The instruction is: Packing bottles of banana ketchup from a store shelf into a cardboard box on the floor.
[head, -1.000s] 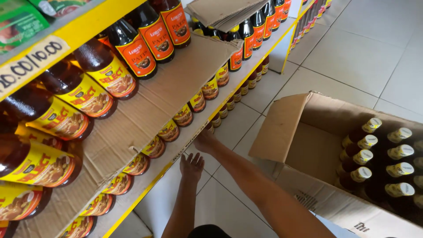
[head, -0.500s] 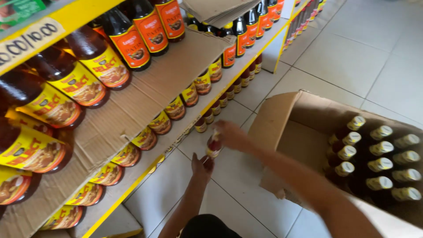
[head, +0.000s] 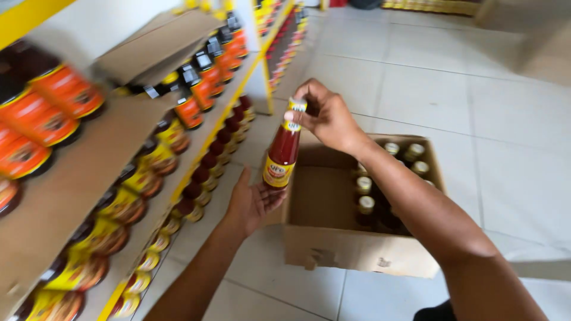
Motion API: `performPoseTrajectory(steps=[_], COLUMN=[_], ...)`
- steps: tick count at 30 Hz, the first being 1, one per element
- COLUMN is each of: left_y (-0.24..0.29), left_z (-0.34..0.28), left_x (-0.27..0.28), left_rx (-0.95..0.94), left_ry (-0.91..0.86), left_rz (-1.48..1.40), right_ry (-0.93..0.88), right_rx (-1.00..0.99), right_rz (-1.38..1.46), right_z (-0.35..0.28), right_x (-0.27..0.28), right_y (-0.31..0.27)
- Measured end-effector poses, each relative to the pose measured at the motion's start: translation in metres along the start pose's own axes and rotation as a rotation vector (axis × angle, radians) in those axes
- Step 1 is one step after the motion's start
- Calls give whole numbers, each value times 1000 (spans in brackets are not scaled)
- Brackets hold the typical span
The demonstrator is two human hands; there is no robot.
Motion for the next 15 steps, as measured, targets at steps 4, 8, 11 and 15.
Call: performPoseTrajectory(steps=[4, 8, 11, 15], left_y=[-11, -25, -27, -36], left_z=[49, 106, 142, 156], left_x=[-59, -69, -67, -60], left_rx=[98, 68, -3, -63], left_ry=[-63, 64, 91, 154], left_rz=[241, 228, 206, 141], right_ry=[108, 178, 221, 238], right_rx=[31, 21, 12, -23], right_rz=[143, 146, 89, 56], right_z=[-23, -47, -59, -65], right_x=[56, 91, 106, 113], right_y=[19, 30, 45, 70])
Point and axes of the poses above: each hand's wrist, its own z-axis towards the middle knuckle, its own x-axis out of the back of the hand, y = z × x, the point moved 10 cm from there along z, towards the middle knuckle, and after that the axes turned 13 degrees about -y, right-handed, at the moved point
